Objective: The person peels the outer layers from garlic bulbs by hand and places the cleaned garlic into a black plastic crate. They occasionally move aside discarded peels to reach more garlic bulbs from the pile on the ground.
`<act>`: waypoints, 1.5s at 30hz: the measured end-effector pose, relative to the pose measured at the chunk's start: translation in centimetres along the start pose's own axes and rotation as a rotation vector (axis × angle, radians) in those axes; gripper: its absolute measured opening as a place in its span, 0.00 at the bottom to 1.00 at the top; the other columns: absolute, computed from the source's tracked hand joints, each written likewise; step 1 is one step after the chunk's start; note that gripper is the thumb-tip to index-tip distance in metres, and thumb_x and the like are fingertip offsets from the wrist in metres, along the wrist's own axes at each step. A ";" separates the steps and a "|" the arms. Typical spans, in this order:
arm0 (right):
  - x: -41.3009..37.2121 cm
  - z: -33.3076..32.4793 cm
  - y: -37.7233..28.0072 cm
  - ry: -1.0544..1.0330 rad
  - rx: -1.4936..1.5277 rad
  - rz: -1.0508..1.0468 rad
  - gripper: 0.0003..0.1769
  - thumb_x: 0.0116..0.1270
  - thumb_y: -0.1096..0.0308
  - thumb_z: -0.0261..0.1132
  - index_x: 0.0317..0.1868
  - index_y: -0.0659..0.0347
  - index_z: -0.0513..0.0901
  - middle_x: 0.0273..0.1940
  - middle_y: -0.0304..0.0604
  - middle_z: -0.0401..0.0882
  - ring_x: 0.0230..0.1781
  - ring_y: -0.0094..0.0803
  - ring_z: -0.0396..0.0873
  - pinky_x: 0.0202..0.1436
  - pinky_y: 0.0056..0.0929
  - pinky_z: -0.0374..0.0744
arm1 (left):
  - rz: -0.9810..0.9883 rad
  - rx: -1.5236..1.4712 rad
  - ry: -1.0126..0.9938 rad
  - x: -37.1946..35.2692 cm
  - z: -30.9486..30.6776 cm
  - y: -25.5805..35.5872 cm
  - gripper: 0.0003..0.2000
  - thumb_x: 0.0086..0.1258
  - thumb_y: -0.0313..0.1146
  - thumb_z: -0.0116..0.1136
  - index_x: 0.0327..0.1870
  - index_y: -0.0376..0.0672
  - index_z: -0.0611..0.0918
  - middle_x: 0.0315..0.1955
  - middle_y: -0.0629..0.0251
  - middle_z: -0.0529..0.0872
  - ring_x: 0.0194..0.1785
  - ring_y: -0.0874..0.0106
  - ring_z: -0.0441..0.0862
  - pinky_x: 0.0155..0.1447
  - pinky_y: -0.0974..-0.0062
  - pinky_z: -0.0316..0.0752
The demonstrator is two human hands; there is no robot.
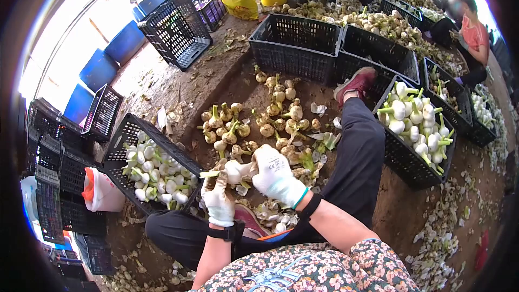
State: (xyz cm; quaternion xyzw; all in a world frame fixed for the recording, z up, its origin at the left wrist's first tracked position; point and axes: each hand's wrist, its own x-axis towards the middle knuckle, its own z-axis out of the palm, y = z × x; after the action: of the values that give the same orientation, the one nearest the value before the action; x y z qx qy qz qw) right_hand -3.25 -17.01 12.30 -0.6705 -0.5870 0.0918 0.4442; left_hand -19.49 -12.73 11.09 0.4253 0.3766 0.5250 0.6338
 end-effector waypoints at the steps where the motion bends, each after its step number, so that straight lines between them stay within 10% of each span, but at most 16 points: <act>1: 0.2 -0.1 1.1 -0.010 -0.029 0.019 0.11 0.51 0.71 0.64 0.36 0.62 0.77 0.37 0.54 0.76 0.40 0.54 0.77 0.45 0.46 0.76 | -0.003 0.001 0.001 0.2 -0.4 0.1 0.16 0.72 0.26 0.61 0.59 0.33 0.80 0.54 0.57 0.85 0.52 0.73 0.82 0.54 0.78 0.77; 7: -0.1 1.4 6.8 0.020 -0.170 0.304 0.13 0.54 0.67 0.65 0.39 0.63 0.78 0.40 0.56 0.77 0.43 0.55 0.78 0.48 0.47 0.76 | -0.174 -0.557 -0.142 1.1 -1.1 -0.1 0.15 0.75 0.34 0.57 0.58 0.38 0.78 0.64 0.52 0.77 0.67 0.55 0.75 0.69 0.53 0.74; 10: -2.8 3.4 7.4 -0.324 -0.300 0.435 0.14 0.58 0.64 0.62 0.40 0.63 0.83 0.41 0.60 0.81 0.44 0.56 0.81 0.51 0.46 0.79 | -0.332 -0.830 -0.111 2.1 -1.2 -0.2 0.11 0.76 0.39 0.55 0.55 0.50 0.81 0.63 0.53 0.78 0.66 0.48 0.74 0.65 0.41 0.75; 13: -5.2 4.4 8.8 -1.197 -0.234 0.217 0.14 0.53 0.68 0.61 0.38 0.65 0.87 0.41 0.64 0.85 0.45 0.54 0.85 0.51 0.45 0.82 | -0.363 -0.979 0.070 5.4 -4.5 0.3 0.12 0.73 0.37 0.59 0.53 0.44 0.82 0.54 0.46 0.83 0.61 0.49 0.78 0.60 0.51 0.83; 18: -2.0 7.3 16.0 -0.176 -0.376 0.491 0.12 0.57 0.68 0.58 0.40 0.61 0.81 0.44 0.60 0.81 0.47 0.57 0.80 0.51 0.47 0.79 | 0.123 -0.975 -0.034 11.3 -9.2 8.7 0.27 0.72 0.41 0.60 0.65 0.31 0.71 0.62 0.40 0.75 0.66 0.52 0.76 0.67 0.57 0.78; 23: 0.8 10.4 22.4 -0.334 -0.378 0.588 0.21 0.64 0.63 0.62 0.58 0.49 0.81 0.55 0.55 0.80 0.55 0.54 0.79 0.59 0.44 0.78 | -0.188 -0.844 -0.135 9.6 -7.1 2.5 0.16 0.78 0.43 0.52 0.54 0.39 0.80 0.54 0.49 0.84 0.61 0.60 0.80 0.63 0.56 0.79; 27: 0.7 8.9 22.1 -0.339 0.154 0.750 0.24 0.59 0.61 0.69 0.58 0.51 0.81 0.49 0.56 0.84 0.53 0.52 0.81 0.59 0.44 0.78 | -0.387 -0.260 0.208 5.9 -2.6 -4.2 0.11 0.76 0.32 0.57 0.55 0.45 0.77 0.41 0.65 0.83 0.45 0.68 0.83 0.54 0.63 0.80; 31: -2.4 10.6 20.2 -0.727 -0.298 0.440 0.24 0.61 0.70 0.62 0.59 0.45 0.80 0.59 0.59 0.72 0.58 0.54 0.75 0.66 0.44 0.73 | -0.497 -0.270 0.184 5.4 -1.4 -7.9 0.13 0.74 0.28 0.58 0.57 0.44 0.76 0.42 0.63 0.83 0.44 0.68 0.83 0.51 0.64 0.82; 34: -4.0 12.6 20.2 -0.595 -0.098 0.618 0.18 0.64 0.65 0.63 0.56 0.45 0.82 0.50 0.58 0.80 0.52 0.57 0.79 0.59 0.44 0.77 | -0.424 -0.122 0.157 4.9 -1.7 -9.0 0.14 0.74 0.26 0.58 0.59 0.43 0.76 0.44 0.67 0.83 0.44 0.71 0.84 0.49 0.71 0.83; 38: -3.1 10.9 16.4 -0.313 0.684 0.849 0.18 0.58 0.85 0.60 0.48 0.62 0.83 0.44 0.47 0.85 0.43 0.33 0.85 0.41 0.28 0.83 | -0.359 0.182 0.081 5.4 -4.0 -11.5 0.16 0.76 0.34 0.58 0.61 0.44 0.76 0.45 0.70 0.83 0.43 0.77 0.83 0.44 0.78 0.81; 43: -1.1 5.7 5.3 -0.175 0.005 -0.151 0.32 0.50 0.82 0.66 0.60 0.61 0.77 0.53 0.56 0.79 0.54 0.45 0.82 0.57 0.37 0.80 | -0.578 0.051 -0.138 4.5 -1.8 -6.8 0.24 0.73 0.39 0.64 0.65 0.39 0.74 0.48 0.69 0.83 0.47 0.79 0.80 0.48 0.81 0.77; 45: -1.1 4.1 3.2 -0.244 0.195 -0.030 0.34 0.52 0.77 0.69 0.62 0.59 0.74 0.58 0.57 0.76 0.64 0.43 0.74 0.68 0.38 0.73 | -0.437 -0.053 -0.106 4.3 -1.7 -4.8 0.23 0.73 0.37 0.64 0.65 0.40 0.73 0.45 0.69 0.84 0.45 0.79 0.80 0.46 0.80 0.78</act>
State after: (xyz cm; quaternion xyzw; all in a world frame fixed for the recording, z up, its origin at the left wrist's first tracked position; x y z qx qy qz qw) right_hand -3.93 -15.70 7.16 -0.5991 -0.6350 0.2226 0.4338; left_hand -18.71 -8.67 5.83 0.3441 0.4120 0.3619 0.7622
